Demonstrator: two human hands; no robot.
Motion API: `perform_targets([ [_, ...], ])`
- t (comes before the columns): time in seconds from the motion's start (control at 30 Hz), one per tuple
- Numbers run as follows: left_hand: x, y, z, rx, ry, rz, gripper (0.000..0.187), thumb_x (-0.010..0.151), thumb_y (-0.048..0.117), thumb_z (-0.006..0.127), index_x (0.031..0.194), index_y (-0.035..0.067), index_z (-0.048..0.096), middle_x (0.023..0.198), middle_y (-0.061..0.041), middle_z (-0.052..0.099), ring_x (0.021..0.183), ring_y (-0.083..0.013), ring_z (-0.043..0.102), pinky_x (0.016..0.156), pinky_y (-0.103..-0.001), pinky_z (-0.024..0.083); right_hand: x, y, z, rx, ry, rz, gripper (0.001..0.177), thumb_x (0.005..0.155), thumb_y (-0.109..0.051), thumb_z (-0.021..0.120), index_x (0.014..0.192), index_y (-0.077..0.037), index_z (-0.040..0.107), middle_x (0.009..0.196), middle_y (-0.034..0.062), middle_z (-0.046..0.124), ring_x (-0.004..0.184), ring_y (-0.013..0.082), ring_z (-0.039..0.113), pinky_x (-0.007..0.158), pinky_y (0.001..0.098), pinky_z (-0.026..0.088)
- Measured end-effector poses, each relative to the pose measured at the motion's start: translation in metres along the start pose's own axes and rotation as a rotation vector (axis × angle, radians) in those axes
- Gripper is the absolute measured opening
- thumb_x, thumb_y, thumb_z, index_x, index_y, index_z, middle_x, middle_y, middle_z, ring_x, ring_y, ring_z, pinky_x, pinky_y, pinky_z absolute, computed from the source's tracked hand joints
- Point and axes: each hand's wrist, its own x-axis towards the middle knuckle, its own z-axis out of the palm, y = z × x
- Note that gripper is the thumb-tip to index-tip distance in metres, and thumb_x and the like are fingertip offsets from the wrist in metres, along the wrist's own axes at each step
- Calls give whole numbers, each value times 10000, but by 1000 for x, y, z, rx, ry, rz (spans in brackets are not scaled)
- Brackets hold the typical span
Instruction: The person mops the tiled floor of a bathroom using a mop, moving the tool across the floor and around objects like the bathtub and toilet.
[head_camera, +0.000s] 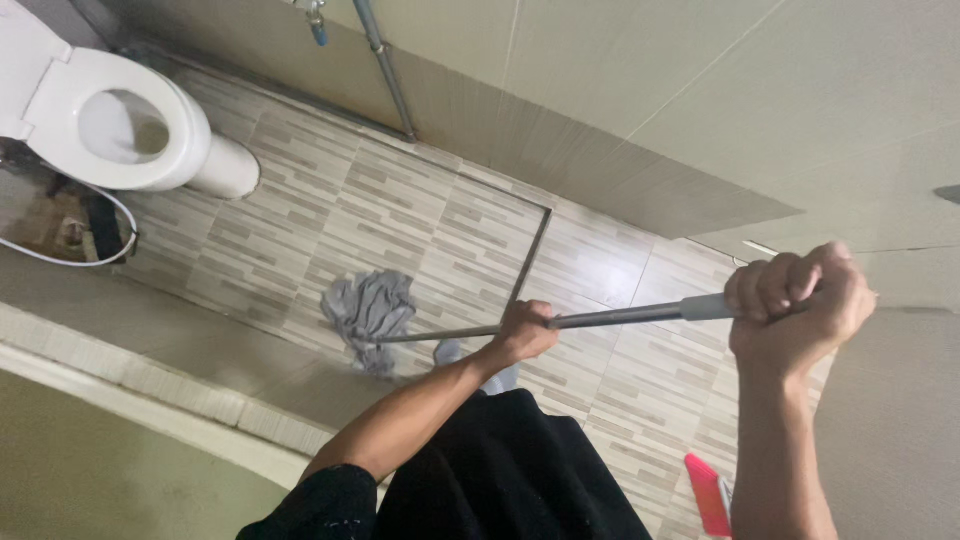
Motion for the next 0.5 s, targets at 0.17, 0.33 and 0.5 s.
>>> perform_targets([
  [0.17,21,14,18,-19,182,273,361,949,246,625,647,56,575,657,-171,650,606,-389,653,599,-474,528,-3,-12,-31,198,20,-47,449,1125,-371,312,734,-162,380,504,-33,302,401,88,296,373,324,295],
  [0.33,68,79,-4,-240,174,239,399,938,269,630,622,53,519,520,-144,542,459,-298,572,499,-444,445,-10,-36,-76,-30,-89,-210,482,1093,-446,439,692,-203,326,507,-24,260,362,99,258,358,323,223],
  [0.5,94,106,-3,-249,253,352,383,914,281,648,636,56,510,538,-128,555,476,-266,569,500,-442,446,-39,-53,-75,-270,13,-203,496,1131,-420,454,753,-168,256,571,-5,201,421,109,218,411,330,214],
])
